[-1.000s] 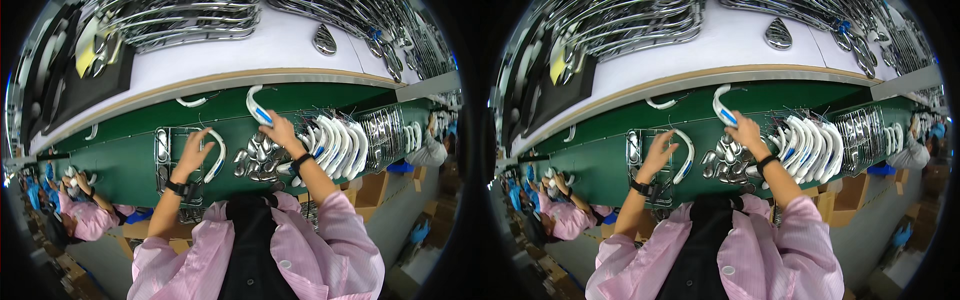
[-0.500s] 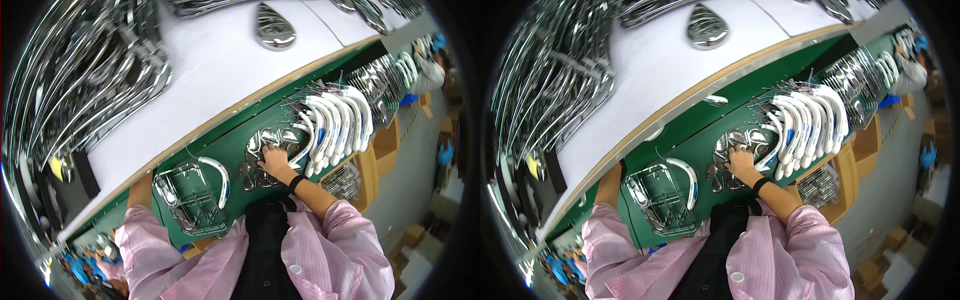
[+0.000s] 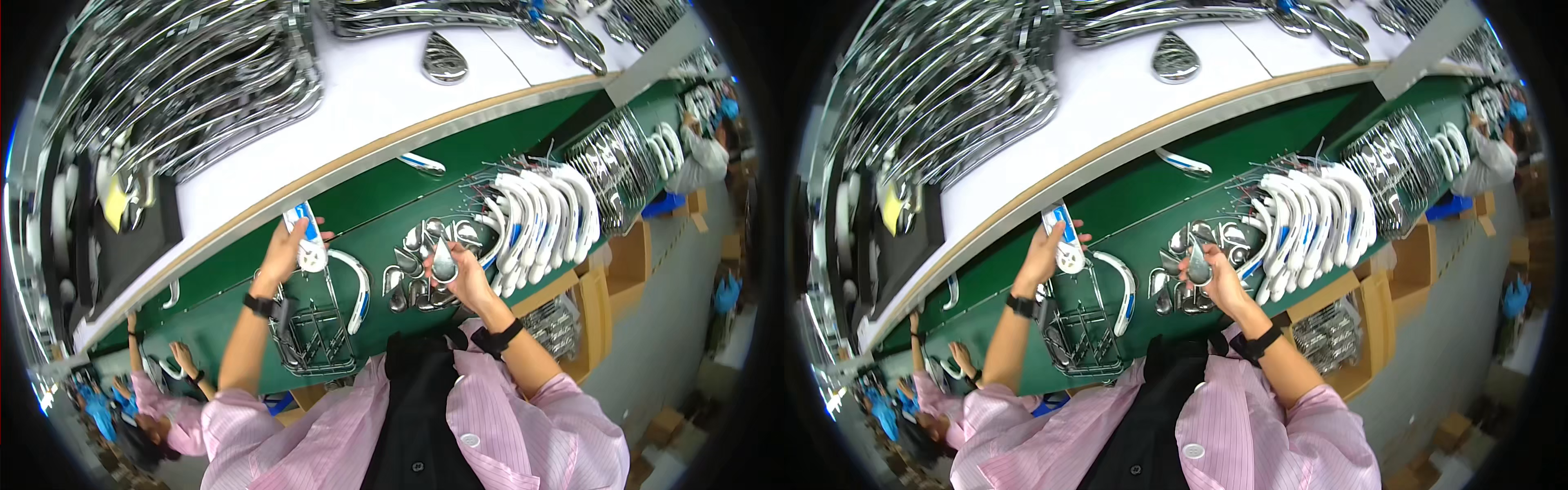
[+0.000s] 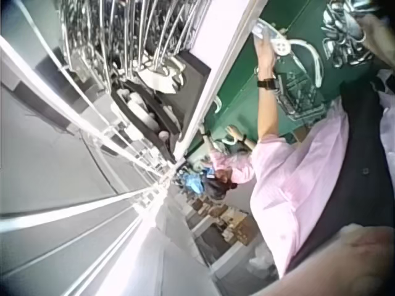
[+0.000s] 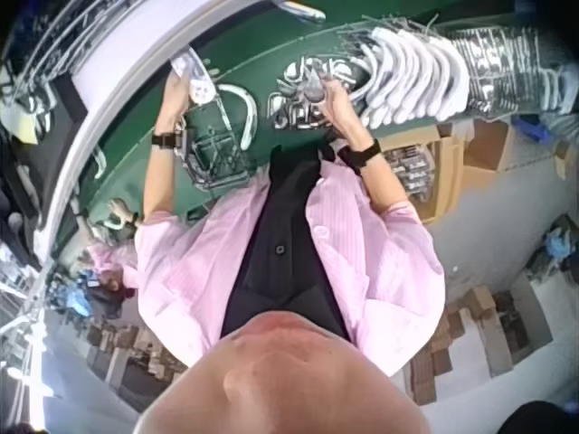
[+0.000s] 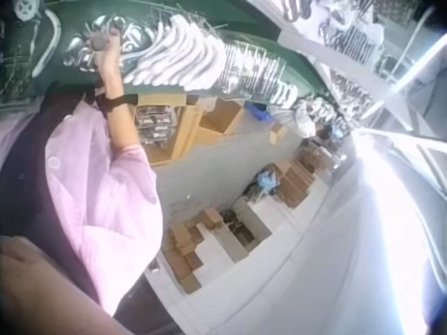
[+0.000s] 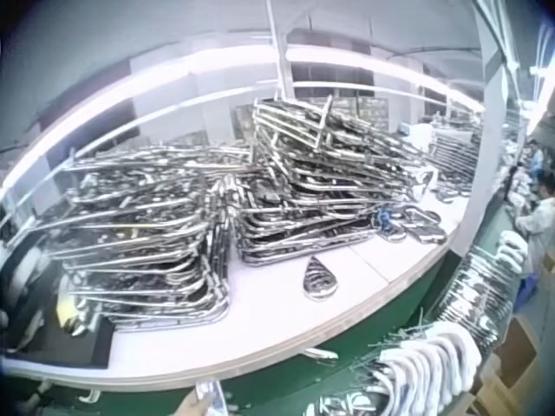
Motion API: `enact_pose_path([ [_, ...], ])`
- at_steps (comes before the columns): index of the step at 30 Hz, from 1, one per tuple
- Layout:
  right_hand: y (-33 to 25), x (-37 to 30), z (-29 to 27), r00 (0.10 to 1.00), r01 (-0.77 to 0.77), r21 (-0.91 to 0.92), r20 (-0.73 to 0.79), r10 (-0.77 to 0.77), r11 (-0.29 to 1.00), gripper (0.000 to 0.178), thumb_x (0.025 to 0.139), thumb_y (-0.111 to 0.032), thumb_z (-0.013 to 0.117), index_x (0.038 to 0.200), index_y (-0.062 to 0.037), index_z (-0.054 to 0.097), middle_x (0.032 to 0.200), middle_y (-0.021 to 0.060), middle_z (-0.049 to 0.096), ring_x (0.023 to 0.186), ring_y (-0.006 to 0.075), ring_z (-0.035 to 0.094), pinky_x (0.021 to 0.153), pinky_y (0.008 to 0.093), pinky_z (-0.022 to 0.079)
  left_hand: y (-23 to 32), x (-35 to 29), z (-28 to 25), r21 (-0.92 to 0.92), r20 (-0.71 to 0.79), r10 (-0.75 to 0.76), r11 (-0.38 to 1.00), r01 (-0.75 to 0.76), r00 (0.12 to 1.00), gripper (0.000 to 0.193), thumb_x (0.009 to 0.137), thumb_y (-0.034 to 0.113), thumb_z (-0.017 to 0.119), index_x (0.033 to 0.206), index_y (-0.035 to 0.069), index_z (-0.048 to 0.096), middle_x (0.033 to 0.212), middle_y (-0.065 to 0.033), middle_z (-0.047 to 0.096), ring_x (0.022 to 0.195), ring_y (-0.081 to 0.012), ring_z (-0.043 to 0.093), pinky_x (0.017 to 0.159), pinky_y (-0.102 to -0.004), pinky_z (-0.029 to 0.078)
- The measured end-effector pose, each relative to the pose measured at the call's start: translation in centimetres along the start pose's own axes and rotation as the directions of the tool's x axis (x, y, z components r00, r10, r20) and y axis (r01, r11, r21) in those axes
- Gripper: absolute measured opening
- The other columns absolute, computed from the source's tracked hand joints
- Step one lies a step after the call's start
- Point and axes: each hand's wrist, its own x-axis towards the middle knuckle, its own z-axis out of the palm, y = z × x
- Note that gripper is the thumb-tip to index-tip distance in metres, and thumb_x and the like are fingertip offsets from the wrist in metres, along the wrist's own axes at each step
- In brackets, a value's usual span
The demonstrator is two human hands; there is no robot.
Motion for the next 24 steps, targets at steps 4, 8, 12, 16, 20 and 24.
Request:
enact_pose_path([
  [4, -1.8, -3.0, 6.3, 0.954, 0.175, -0.144, 0.271, -0.131, 0.974, 0.042, 0.095, -0.022, 0.045, 0.131, -0.0018, 0.040, 0.122, 0.0145, 0.054, 0.111, 0.0215, 0.052, 0.093, 0.0367, 0.042, 0.2, -8.2, 7.6, -0.402, -0.179, 0.176, 0.885, -0.236, 0.968, 0.041, 0.101, 0.037, 0.043, 0.128, 0.006, 0.044, 0.103, -0.0141, 0.061, 0.080, -0.0228, 0.063, 0.069, -0.0353, 0.054],
  [8, -3.8, -7.8, 13.0, 0.825, 0.553, -0.548, 0.468, -0.318, 0.628, 0.060, 0.087, -0.005, 0.063, 0.138, -0.0011, 0.032, 0.133, 0.0149, 0.049, 0.117, 0.0225, 0.052, 0.102, 0.0373, 0.039, 1.5, -13.8, 13.1, -0.655, -0.100, 0.282, 0.703, -0.276, 0.954, 0.048, 0.101, 0.039, 0.026, 0.122, 0.002, 0.048, 0.107, -0.0143, 0.060, 0.092, -0.0258, 0.063, 0.081, -0.0394, 0.053],
  [12, -3.3, -10.3, 14.8, 0.645, 0.733, -0.654, 0.582, -0.496, 0.187, 0.048, 0.077, -0.007, 0.075, 0.121, -0.0006, 0.056, 0.119, 0.0169, 0.055, 0.102, 0.0272, 0.059, 0.089, 0.0369, 0.048, 1.2, -16.4, 15.2, -0.503, -0.269, 0.326, 0.755, -0.421, 0.906, 0.039, 0.100, 0.027, 0.032, 0.131, 0.004, 0.036, 0.114, -0.0164, 0.057, 0.099, -0.0247, 0.062, 0.086, -0.0395, 0.052],
  [16, -2.3, -13.0, 15.3, 0.576, 0.730, -0.684, 0.608, -0.546, 0.008, 0.047, 0.070, -0.013, 0.082, 0.112, -0.0001, 0.063, 0.105, 0.0148, 0.056, 0.090, 0.0264, 0.060, 0.075, 0.0331, 0.050, 1.1, -18.3, 16.9, -0.408, -0.336, 0.389, 0.761, -0.505, 0.858, 0.036, 0.098, 0.019, 0.040, 0.131, 0.004, 0.036, 0.110, -0.0147, 0.059, 0.102, -0.0227, 0.060, 0.089, -0.0375, 0.050],
  [20, -1.0, -13.4, 15.0, 0.501, 0.746, -0.658, 0.654, -0.567, -0.099, 0.049, 0.067, -0.013, 0.084, 0.111, -0.0012, 0.065, 0.101, 0.0119, 0.057, 0.088, 0.0254, 0.059, 0.070, 0.0321, 0.050, 0.6, -19.0, 17.4, -0.551, -0.259, 0.408, 0.682, -0.480, 0.876, 0.039, 0.103, 0.033, 0.030, 0.131, 0.008, 0.032, 0.117, -0.0150, 0.056, 0.102, -0.0241, 0.060, 0.089, -0.0398, 0.051],
  [24, -0.5, -13.7, 15.0, 0.478, 0.736, -0.655, 0.681, -0.555, -0.172, 0.051, 0.065, -0.013, 0.085, 0.111, -0.0016, 0.065, 0.101, 0.0105, 0.058, 0.087, 0.0252, 0.058, 0.070, 0.0321, 0.049, 0.9, -19.9, 17.2, -0.676, -0.139, 0.466, 0.600, -0.427, 0.874, 0.043, 0.102, 0.029, 0.034, 0.137, 0.006, 0.025, 0.121, -0.0150, 0.053, 0.107, -0.0241, 0.058, 0.091, -0.0379, 0.049],
])
